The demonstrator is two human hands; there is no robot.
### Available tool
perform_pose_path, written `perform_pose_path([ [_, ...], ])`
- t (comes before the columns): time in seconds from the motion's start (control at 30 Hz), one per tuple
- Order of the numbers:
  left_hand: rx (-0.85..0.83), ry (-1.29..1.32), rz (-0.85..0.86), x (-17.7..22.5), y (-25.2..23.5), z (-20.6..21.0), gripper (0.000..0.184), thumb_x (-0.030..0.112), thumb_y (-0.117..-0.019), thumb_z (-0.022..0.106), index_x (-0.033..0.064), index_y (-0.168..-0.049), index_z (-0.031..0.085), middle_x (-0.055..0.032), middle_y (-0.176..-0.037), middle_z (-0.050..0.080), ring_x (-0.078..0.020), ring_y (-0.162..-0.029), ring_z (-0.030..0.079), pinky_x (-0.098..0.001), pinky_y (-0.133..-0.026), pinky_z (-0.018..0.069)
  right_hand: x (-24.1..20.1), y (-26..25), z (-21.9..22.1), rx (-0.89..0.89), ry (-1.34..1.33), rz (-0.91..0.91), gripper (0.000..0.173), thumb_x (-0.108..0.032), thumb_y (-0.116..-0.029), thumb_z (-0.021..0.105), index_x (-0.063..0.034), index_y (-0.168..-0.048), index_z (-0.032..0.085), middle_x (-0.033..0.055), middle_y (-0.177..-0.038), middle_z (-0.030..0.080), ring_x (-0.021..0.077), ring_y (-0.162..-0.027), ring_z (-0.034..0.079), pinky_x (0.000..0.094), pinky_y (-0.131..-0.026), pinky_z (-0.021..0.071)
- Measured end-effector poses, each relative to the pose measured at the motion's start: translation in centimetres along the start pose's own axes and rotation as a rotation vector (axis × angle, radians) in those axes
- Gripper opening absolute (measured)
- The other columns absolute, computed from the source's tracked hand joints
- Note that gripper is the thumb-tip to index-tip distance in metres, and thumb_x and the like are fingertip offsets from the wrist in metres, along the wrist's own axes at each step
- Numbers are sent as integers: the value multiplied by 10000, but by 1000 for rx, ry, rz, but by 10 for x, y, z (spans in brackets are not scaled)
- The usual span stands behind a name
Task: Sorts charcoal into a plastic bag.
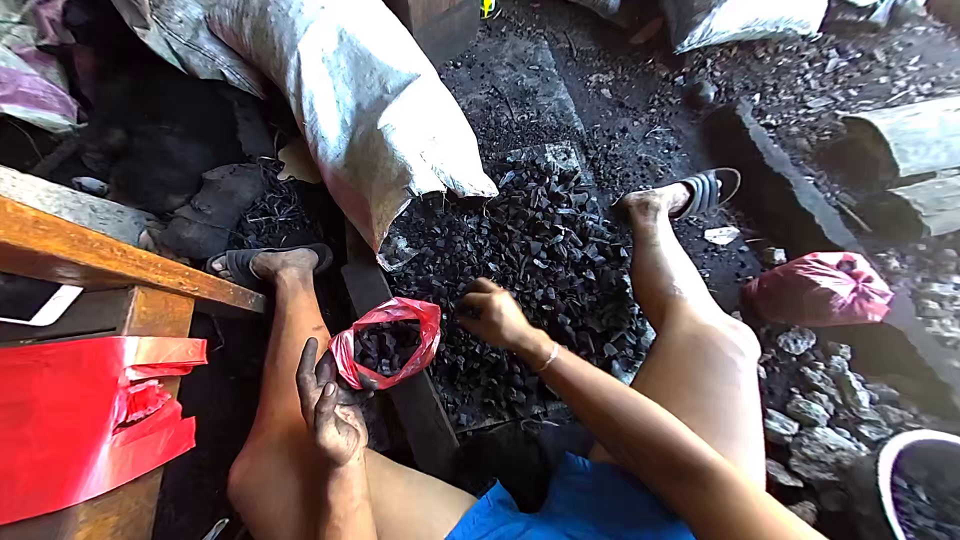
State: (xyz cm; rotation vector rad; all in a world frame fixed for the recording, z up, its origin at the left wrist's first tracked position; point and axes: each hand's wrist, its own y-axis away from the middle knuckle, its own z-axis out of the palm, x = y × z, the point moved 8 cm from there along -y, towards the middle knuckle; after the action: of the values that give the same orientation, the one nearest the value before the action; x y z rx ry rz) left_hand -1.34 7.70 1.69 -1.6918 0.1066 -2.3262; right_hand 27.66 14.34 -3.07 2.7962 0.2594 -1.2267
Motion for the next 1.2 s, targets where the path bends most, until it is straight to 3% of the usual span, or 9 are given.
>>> perform_pose_path([
  [0.2,64,-41,4,0,6,-8,695,388,-1009,437,61,-1575,201,-107,-1425,531,-142,-840,678,-278,-564,571,-86,-21,69,-189,67,-187,254,-256,-910,693,-156,-1135,760,83,-1276,679,260,-1226,616,462,-1046,512],
  [0.33,72,-64,-15,1,7,-13,703,402,-1009,407,63,-1582,184,-106,-1440,522,-139,-929,666,-278,-651,571,-94,-20,29,-125,8,-155,246,-251,-946,691,-182,-1170,765,69,-1241,699,236,-1174,653,465,-1007,548],
  [0.43,64,-18,-7,2,4,-8,717,411,-1008,452,57,-1571,184,-101,-1408,552,-138,-881,680,-269,-611,578,-56,-18,-22,-69,24,-94,203,-240,-951,712,-145,-1121,770,87,-1163,706,241,-1047,695,492,-921,586],
  [0.5,49,-9,-10,2,2,-6,692,375,-1005,437,59,-1572,196,-96,-1429,538,-149,-973,677,-293,-686,592,-9,-10,-43,-100,123,-9,195,-259,-962,700,-147,-1108,763,85,-1125,715,250,-1013,703,511,-901,588],
  [0.7,61,-18,-15,1,-1,-7,679,366,-996,431,67,-1567,220,-88,-1424,539,-138,-891,678,-271,-605,572,125,58,-31,-245,342,227,305,-346,-950,646,-179,-1190,731,106,-1226,689,308,-1107,680,570,-928,564],
  [0.87,56,-36,-2,2,-2,-5,675,397,-1009,428,65,-1559,223,-74,-1397,558,-132,-844,683,-267,-571,571,129,74,-8,-383,424,393,409,-311,-891,705,-136,-1260,682,157,-1333,637,383,-1121,669,629,-880,558],
  [1.0,85,-88,17,2,-2,-8,654,371,-1006,401,49,-1552,243,-72,-1427,531,-128,-992,662,-272,-696,580,125,78,21,-423,460,336,492,-140,-869,717,-137,-1350,614,217,-1374,577,443,-1077,665,633,-816,573],
  [1.1,98,-91,12,0,0,-13,620,334,-1012,380,68,-1556,249,-74,-1404,548,-136,-947,670,-284,-674,580,132,74,16,-391,353,343,361,-204,-893,712,-153,-1251,702,179,-1328,625,393,-1113,666,612,-897,567],
  [1.2,88,-77,8,2,-1,-10,638,353,-1007,400,66,-1555,244,-69,-1422,537,-131,-1015,662,-282,-720,585,139,67,-3,-287,198,258,282,-343,-865,767,-169,-1088,772,101,-1145,719,286,-1112,667,529,-991,535],
])
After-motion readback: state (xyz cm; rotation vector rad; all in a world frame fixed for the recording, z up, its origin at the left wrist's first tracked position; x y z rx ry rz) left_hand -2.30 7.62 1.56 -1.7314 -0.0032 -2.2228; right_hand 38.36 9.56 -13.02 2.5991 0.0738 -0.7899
